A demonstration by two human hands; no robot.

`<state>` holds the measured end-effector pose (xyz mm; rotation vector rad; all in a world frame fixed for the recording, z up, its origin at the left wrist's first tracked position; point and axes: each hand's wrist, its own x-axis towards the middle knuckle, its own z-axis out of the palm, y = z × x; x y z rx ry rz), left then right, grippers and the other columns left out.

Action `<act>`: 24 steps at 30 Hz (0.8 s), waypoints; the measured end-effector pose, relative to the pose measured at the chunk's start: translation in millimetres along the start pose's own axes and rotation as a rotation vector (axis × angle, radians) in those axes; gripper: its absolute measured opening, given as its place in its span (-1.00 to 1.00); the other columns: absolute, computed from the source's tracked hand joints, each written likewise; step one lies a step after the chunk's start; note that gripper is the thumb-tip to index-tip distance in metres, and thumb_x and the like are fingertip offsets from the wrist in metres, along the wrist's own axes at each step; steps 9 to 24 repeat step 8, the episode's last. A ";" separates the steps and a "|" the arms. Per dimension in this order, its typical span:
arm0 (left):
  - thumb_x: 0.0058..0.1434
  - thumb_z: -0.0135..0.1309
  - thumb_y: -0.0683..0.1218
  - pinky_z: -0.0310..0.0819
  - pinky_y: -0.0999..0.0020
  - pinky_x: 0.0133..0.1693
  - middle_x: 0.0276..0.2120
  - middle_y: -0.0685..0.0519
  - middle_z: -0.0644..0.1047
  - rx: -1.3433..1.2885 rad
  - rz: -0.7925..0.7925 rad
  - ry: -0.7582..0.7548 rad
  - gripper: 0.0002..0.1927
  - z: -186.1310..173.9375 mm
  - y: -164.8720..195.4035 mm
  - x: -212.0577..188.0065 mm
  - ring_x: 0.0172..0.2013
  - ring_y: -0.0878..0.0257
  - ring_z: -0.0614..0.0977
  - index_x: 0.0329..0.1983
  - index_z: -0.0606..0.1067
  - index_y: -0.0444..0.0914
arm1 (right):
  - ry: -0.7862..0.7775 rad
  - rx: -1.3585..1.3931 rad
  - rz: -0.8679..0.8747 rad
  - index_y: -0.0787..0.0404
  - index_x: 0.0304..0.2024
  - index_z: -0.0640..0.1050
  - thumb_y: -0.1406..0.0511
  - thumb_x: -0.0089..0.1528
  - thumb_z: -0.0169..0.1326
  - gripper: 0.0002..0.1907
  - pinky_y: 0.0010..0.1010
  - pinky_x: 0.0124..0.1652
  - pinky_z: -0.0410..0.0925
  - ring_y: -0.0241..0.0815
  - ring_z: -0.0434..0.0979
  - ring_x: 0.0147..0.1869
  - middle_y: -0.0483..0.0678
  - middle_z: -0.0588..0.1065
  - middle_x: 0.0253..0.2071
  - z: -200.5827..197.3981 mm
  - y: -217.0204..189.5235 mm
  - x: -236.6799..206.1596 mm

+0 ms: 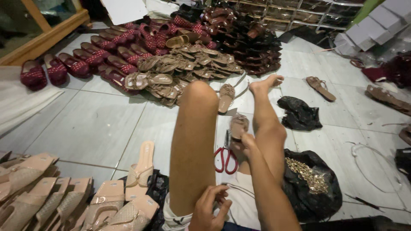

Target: The person sits on the floor and attaches small metal hardware to the straps of a beige sandal. They thread the strap through the hardware, secure it, and trim the excess strap with scissors.

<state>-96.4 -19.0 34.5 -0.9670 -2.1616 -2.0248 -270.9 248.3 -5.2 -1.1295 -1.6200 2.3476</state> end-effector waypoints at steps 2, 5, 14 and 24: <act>0.21 0.24 -0.25 0.62 0.37 -0.21 -0.20 -0.09 0.59 -0.015 0.019 0.004 -0.63 1.2 2.0 2.0 -0.29 0.22 0.70 0.09 0.50 -0.32 | -0.055 0.078 -0.116 0.15 0.03 0.51 0.12 0.40 -0.01 -0.71 -0.27 -0.39 0.47 -0.10 0.58 -0.23 -0.03 0.56 -0.21 5.9 -7.2 -6.7; 0.23 0.23 -0.25 0.61 0.36 -0.20 -0.19 -0.10 0.57 -0.071 0.035 -0.029 -0.63 -1.1 3.2 -0.6 -0.27 0.20 0.68 0.11 0.49 -0.33 | -0.228 0.251 -0.283 0.09 0.11 0.52 0.15 0.35 0.12 -0.68 -0.32 -0.35 0.48 -0.16 0.62 -0.15 -0.09 0.60 -0.09 11.3 -4.8 -31.1; 0.26 0.25 -0.24 0.59 0.35 -0.18 -0.20 -0.09 0.58 -0.079 0.028 -0.070 -0.65 -4.5 5.2 0.5 -0.28 0.20 0.68 0.10 0.48 -0.31 | -0.268 0.220 -0.260 -0.05 0.18 0.52 0.04 0.31 0.13 -0.59 -0.39 -0.54 0.29 -0.21 0.58 -0.20 -0.16 0.62 -0.06 22.5 -8.9 -50.8; 0.26 0.25 -0.24 0.59 0.35 -0.18 -0.20 -0.09 0.58 -0.079 0.028 -0.070 -0.65 -4.5 5.2 0.5 -0.28 0.20 0.68 0.10 0.48 -0.31 | -0.268 0.220 -0.260 -0.05 0.18 0.52 0.04 0.31 0.13 -0.59 -0.39 -0.54 0.29 -0.21 0.58 -0.20 -0.16 0.62 -0.06 22.5 -8.9 -50.8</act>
